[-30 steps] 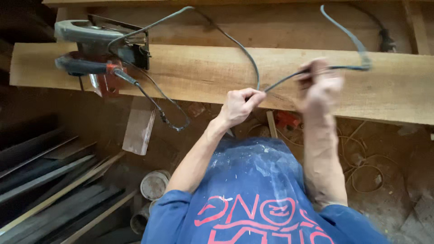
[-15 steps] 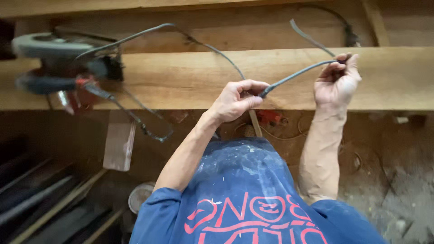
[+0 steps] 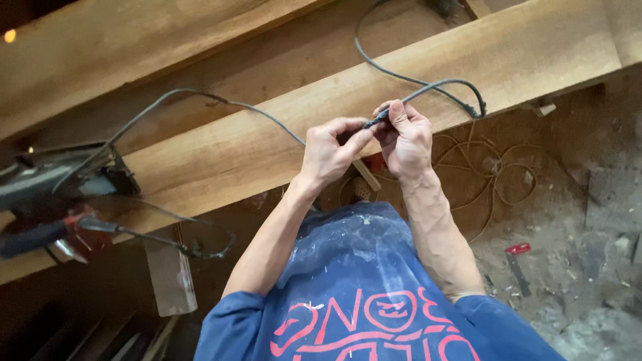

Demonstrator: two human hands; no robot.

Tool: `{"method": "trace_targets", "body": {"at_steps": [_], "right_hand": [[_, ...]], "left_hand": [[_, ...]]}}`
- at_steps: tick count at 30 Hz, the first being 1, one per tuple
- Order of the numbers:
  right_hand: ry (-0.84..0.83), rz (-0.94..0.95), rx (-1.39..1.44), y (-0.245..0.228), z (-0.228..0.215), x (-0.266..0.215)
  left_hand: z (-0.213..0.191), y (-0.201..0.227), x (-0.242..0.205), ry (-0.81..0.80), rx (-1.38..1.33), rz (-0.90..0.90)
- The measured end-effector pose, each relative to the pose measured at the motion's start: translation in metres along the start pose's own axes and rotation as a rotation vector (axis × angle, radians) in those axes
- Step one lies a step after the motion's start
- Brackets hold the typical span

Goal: The person repairs a damaged electrical cord by stripping the outer insulation, twisting the internal wires together, and wrapping the connection with electrical tape. The person handles a power tool and a power strip during the process.

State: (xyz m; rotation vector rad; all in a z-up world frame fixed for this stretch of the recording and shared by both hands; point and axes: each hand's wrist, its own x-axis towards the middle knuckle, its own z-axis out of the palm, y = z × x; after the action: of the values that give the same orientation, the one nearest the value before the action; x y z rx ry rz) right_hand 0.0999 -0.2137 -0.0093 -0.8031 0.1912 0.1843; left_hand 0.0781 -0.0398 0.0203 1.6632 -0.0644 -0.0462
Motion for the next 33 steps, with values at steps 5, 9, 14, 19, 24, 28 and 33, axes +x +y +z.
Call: {"method": "trace_targets", "body": {"at_steps": [5,9,14,19,24,28,33], "right_hand": [[-0.019,-0.056,0.022,0.012,-0.008,0.007],[0.068,-0.117,-0.260,0.019,-0.001,0.003],[0.063,-0.282,-0.789,0.013,0.005,-0.011],[-0.023,-0.220,-0.650,0.010,-0.002,-0.006],[-0.043,0.033,0.015,0.013,-0.015,-0.001],[-0.072,0.173,0.227,0.016,-0.015,-0.004],[-0.107,0.231,0.274,0.010,-0.002,-0.006]], "left_hand": [[0.008,0.001,-0.005,0.007,-0.057,0.099],[0.015,-0.005,-0.001,0.080,0.025,0.021],[0.018,-0.017,0.000,0.224,0.199,0.081],[0.015,-0.028,0.002,0.148,0.109,0.061],[0.005,-0.038,0.000,-0.155,-0.414,-0.224],[-0.004,-0.045,0.001,-0.235,-0.606,-0.332],[-0.010,-0.046,0.003,-0.246,-0.697,-0.342]]}}
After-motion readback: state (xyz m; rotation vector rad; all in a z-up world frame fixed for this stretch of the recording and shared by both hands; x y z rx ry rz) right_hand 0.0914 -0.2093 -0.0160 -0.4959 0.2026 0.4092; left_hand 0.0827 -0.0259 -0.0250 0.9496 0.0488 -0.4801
